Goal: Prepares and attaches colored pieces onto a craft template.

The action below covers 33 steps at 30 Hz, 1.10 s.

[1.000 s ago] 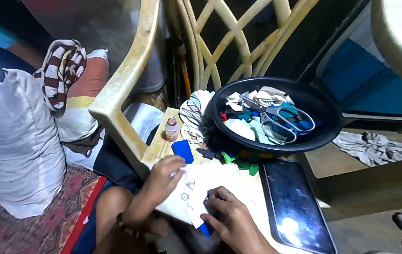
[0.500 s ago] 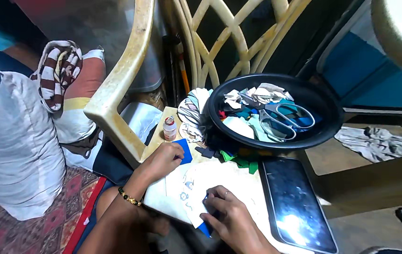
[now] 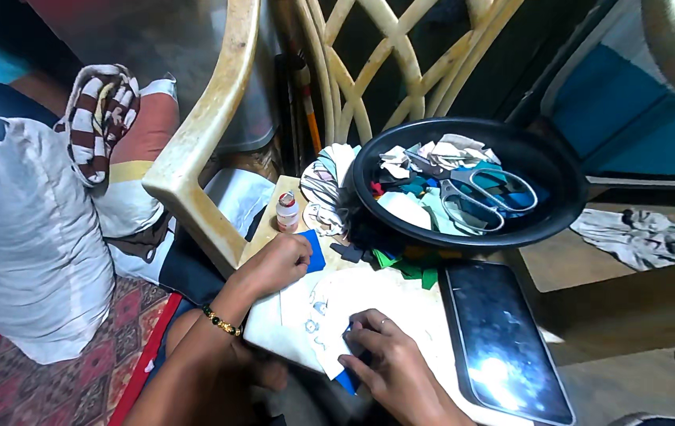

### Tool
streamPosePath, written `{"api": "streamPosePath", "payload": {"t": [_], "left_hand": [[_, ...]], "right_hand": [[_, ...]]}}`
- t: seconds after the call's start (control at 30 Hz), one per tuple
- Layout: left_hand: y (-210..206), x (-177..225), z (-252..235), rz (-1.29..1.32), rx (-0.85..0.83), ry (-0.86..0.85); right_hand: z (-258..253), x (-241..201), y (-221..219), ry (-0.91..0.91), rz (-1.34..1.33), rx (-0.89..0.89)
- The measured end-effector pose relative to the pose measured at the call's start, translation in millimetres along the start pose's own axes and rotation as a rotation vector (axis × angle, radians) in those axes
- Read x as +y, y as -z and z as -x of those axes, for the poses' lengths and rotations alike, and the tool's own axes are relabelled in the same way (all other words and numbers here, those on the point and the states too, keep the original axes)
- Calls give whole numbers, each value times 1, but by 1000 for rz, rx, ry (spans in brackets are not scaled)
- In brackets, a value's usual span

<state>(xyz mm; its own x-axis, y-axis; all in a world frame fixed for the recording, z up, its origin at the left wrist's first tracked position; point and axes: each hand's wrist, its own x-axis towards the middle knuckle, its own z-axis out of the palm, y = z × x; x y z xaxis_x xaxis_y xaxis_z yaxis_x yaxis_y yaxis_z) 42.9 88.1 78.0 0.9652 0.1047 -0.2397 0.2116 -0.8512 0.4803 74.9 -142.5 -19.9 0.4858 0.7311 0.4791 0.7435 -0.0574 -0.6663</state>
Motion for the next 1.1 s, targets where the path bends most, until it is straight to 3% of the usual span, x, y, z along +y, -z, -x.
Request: {"api": "streamPosePath", "payload": {"t": [0.17,0.63,0.87,0.97,1.1], "left_hand": [[-9,-19,-5,-16,65,-127],[-9,-35,-11,226,182,-70],[-22,-43,-10,-39,285,-415],[-23,-41,-8,-55,281,-404],[-17,-35,-9,29,225,-251]], "right_hand": [[0,0,0,-12,-7,-14],[0,-1,3,-40,-42,-41],[-1,-3,6,-69,-59,-75],[-1,-2,4,-51,-46,-60],[0,-1,3,-42,-44,-51]]}}
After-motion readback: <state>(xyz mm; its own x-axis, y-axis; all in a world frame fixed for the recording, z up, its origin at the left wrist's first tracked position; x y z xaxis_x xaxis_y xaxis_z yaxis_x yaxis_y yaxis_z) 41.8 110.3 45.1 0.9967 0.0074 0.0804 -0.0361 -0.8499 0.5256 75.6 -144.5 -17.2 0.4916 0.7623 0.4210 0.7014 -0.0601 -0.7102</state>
